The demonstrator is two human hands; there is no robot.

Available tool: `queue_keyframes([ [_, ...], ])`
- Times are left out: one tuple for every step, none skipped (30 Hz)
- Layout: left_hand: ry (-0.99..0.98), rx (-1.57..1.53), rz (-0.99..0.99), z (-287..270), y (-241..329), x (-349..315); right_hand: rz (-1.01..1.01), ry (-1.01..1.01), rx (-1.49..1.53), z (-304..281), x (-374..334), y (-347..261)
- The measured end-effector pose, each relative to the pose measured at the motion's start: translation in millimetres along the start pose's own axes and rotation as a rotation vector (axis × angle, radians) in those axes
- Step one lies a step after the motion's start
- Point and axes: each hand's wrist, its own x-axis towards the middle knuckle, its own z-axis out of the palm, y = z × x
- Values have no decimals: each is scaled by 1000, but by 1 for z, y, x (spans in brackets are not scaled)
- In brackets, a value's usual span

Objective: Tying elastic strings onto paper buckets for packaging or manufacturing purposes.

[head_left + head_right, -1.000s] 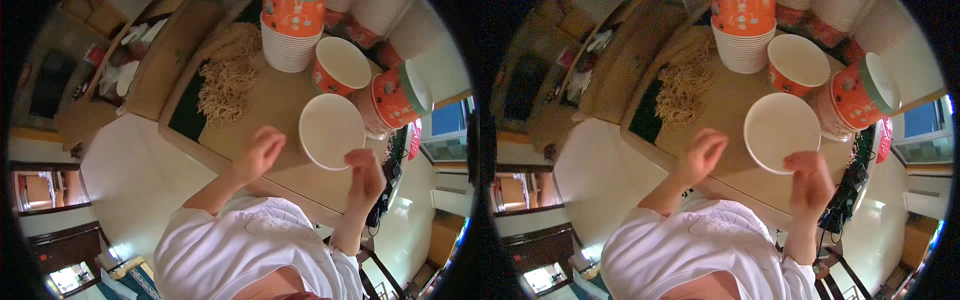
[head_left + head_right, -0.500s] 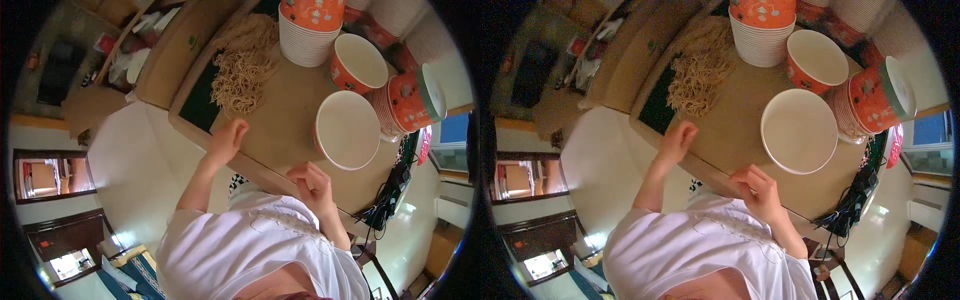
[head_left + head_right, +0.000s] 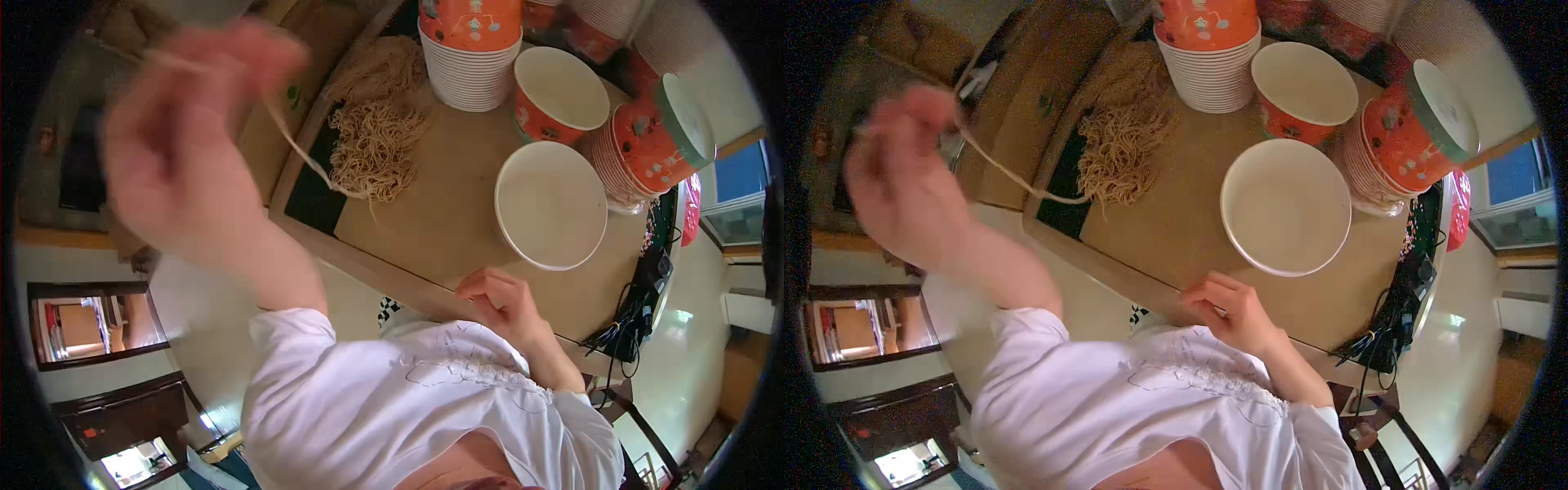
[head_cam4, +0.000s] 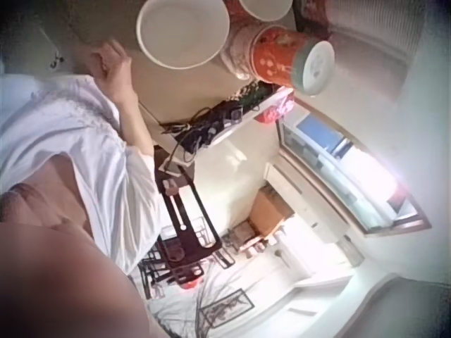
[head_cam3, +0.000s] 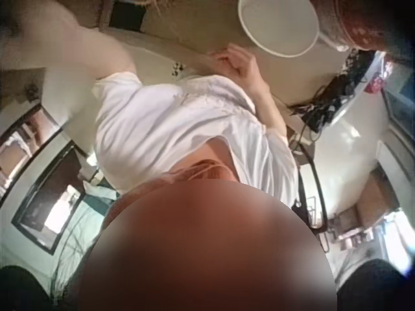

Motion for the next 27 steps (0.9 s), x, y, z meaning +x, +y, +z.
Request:
queue_keyframes([
  [-107,-140,-92,9,3,-22,-108,35,-75,-5,3,-7],
  [-303,-159,-145,15,4,-41,-202,83,-161,-10,4,-14],
  [-562,-131,-235,19,9,-63,-207,102,-159,-12,6,-20],
  [-818,-99,-348,20,12,-83,-233,224,-100,-12,8,-26],
  [-951,-53,-370,25,14,-104,-182,320,-43,-12,10,-30],
  [-876,-43,-335,34,12,-126,-251,375,-47,-10,11,-32],
  [-788,-46,-281,38,10,-143,-112,254,136,-8,12,-34],
  [-820,-40,-314,37,8,-155,26,125,326,-5,12,-35],
  [-738,-14,-396,35,9,-167,63,172,386,1,13,-34],
  [-638,-3,-465,34,10,-176,75,185,410,2,12,-34],
  [-561,-87,-564,34,10,-184,193,177,424,3,11,-34],
  [-580,-55,-590,32,10,-189,352,163,430,3,10,-34],
  [-516,-145,-694,32,10,-194,316,216,320,4,8,-36],
  [-425,-241,-805,32,10,-197,329,203,345,4,7,-37],
  [-391,-302,-886,32,11,-199,339,191,288,4,6,-39],
  [-375,-318,-860,31,12,-199,314,183,218,3,6,-40],
  [-344,-350,-982,30,12,-198,323,222,185,4,5,-42],
  [-282,-389,-1100,28,13,-196,367,206,190,5,6,-42],
  [-305,-371,-1101,29,11,-195,333,270,222,5,6,-41],
  [-335,-380,-1036,31,7,-194,299,334,262,5,8,-38],
  [-354,-377,-1009,32,6,-194,293,363,234,5,8,-35],
  [-370,-386,-978,33,6,-194,272,372,240,4,8,-32],
  [-372,-354,-982,35,5,-195,266,395,174,3,8,-29],
  [-371,-325,-991,36,5,-195,265,420,109,2,7,-26],
  [-381,-328,-992,37,5,-196,268,425,109,2,6,-24],
  [-446,-233,-900,37,4,-195,291,414,130,2,5,-23],
  [-504,-155,-796,39,3,-194,333,399,146,1,4,-24],
])
